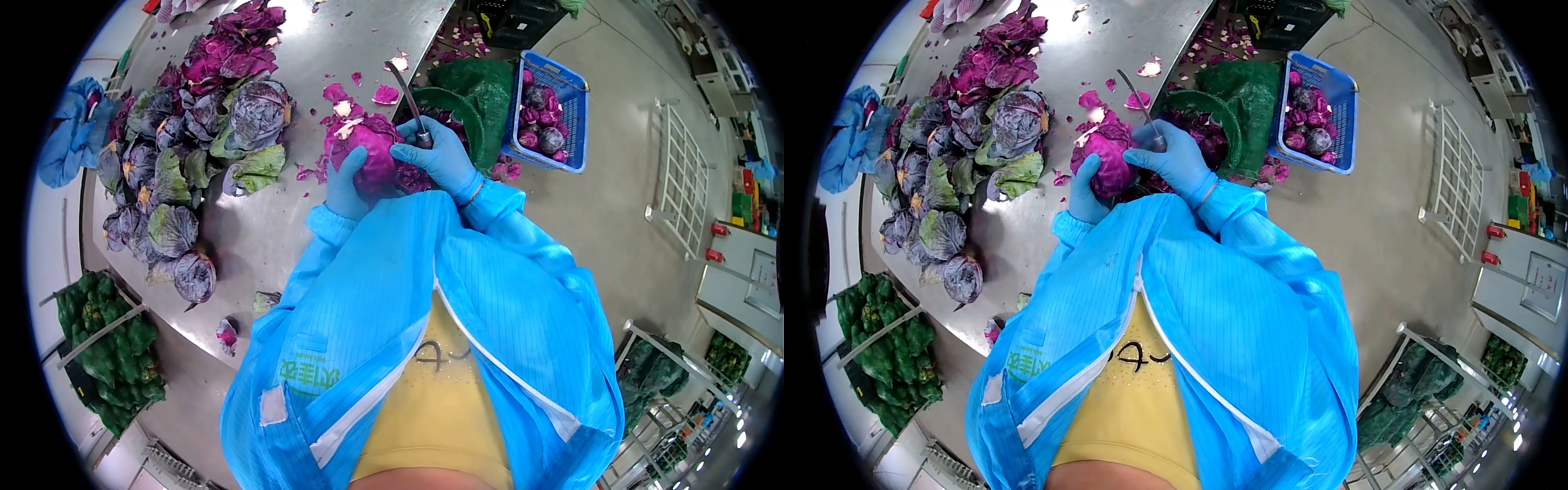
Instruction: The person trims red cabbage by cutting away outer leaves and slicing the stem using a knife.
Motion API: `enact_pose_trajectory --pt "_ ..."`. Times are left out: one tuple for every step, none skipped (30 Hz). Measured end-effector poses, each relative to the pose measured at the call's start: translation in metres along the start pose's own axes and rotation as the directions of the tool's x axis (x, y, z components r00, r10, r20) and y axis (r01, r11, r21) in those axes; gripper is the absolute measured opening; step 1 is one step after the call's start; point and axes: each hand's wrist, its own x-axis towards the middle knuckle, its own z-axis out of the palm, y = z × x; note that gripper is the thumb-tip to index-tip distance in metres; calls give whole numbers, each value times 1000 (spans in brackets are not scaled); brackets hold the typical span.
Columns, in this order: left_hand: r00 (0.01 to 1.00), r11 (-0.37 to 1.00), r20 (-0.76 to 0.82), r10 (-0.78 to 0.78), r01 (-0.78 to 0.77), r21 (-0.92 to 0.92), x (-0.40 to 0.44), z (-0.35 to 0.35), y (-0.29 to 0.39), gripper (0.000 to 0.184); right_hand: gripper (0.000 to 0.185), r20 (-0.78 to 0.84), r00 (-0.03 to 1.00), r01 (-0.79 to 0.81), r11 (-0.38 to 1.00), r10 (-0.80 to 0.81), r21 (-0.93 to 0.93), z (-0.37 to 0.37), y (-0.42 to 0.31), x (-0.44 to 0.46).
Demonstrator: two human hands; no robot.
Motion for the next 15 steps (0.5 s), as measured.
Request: enact_pose_trajectory --pt "1000 1000 -14 0 0 5 0 -2 -1 56 42 3 1000 -2 1000 2 -2 -1 1 0" --pt "1000 1000 -29 1 -1 10 0 -3 -2 56 40 11 1000 -18 1000 18 24 -2 1 0" --pt "999 1000 -32 3 -3 8 -2 0 -1 56 38 19 999 -35 998 34 50 -2 0 -1" --pt "998 997 -30 60 -58 53 -3 6 1 56 38 23 999 -36 998 35 49 -2 1 0" --pt "993 989 -25 117 -114 99 -4 9 2 55 36 10 1000 -19 999 18 26 -2 4 1" --pt "992 988 -27 120 -116 97 -4 9 1 55 34 -3 1000 -1 1000 1 3 -1 6 2" --pt "989 986 -50 140 -134 103 -3 9 1 54 34 -1 1000 -2 1000 2 1 -1 7 2" --pt "984 982 -73 161 -152 109 -2 9 1 53 32 -22 1000 21 997 -23 -76 0 9 3" --pt "984 982 -74 163 -155 107 -1 9 0 53 31 -41 998 42 988 -49 -152 1 8 3" --pt "979 976 -78 189 -179 122 -1 9 0 51 31 -37 998 43 987 -49 -152 2 7 3" --pt "973 969 -81 216 -204 138 -1 9 0 50 30 -60 991 94 948 -117 -304 3 5 2" --pt "972 968 -83 220 -207 138 -1 9 0 50 30 -72 979 137 883 -189 -450 4 3 1" --pt "964 957 -92 251 -233 172 -2 11 0 50 30 -68 980 138 882 -189 -450 6 2 0" --pt "954 944 -100 282 -257 207 -2 11 0 49 29 -74 977 137 857 -199 -497 8 2 0" --pt "953 944 -103 283 -258 205 -1 10 0 49 29 -80 974 135 829 -211 -543 9 2 0"
